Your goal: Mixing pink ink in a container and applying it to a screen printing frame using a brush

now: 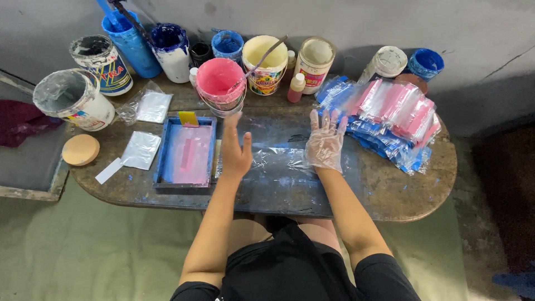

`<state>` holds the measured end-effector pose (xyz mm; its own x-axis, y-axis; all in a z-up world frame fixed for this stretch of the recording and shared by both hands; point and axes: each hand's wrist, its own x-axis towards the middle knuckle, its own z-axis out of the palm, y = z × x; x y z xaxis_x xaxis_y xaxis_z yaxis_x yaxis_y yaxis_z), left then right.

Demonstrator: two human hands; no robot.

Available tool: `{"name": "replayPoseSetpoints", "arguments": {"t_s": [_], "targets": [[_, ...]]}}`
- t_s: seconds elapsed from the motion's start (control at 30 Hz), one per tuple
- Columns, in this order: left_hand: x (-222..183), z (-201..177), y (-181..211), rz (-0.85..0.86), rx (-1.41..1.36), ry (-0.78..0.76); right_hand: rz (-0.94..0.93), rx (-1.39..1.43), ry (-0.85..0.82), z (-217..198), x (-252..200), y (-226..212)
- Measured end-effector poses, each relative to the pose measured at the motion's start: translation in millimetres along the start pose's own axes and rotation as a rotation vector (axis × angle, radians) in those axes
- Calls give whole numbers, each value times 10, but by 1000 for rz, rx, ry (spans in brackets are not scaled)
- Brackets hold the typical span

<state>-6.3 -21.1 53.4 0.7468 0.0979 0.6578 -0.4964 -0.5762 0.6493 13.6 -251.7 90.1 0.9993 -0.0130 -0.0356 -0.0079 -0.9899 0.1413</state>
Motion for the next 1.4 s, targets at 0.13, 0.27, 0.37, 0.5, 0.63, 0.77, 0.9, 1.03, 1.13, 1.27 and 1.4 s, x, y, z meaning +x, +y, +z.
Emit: {"name": "replayPoseSetpoints", "arguments": {"t_s": [0.13,0.27,0.37,0.5,0.63,0.77,0.9,1.03,1.13,1.27,1.4], "targets": [[-200,534,226,-112,-412,-85,7,55,14,109,50,21],[-572,1241,195,-747,-1127,-361,6,56,52,148,34,49],[-753,1583,-167,-974,-1061,-450,2,64,89,-2,-63,15],[-608,1382,-361,-826,-809,-331,24,84,85,280,84,67],[-420,959,-604,-777,-583,-211,24,86,106,328,97,65],[-290,555,-881,-735,-409,-131,18,123,130,404,103,88],[-110,199,-726,-640,-215,-6,-1,164,185,388,64,96],[-84,178,-756,-588,-170,43,4,165,203,463,96,99],[13,126,-675,-493,-59,83,6,170,211,466,99,95],[147,195,-357,-406,-108,83,9,155,196,463,106,84],[-77,839,-300,-438,-455,-50,25,174,189,466,105,82]]}}
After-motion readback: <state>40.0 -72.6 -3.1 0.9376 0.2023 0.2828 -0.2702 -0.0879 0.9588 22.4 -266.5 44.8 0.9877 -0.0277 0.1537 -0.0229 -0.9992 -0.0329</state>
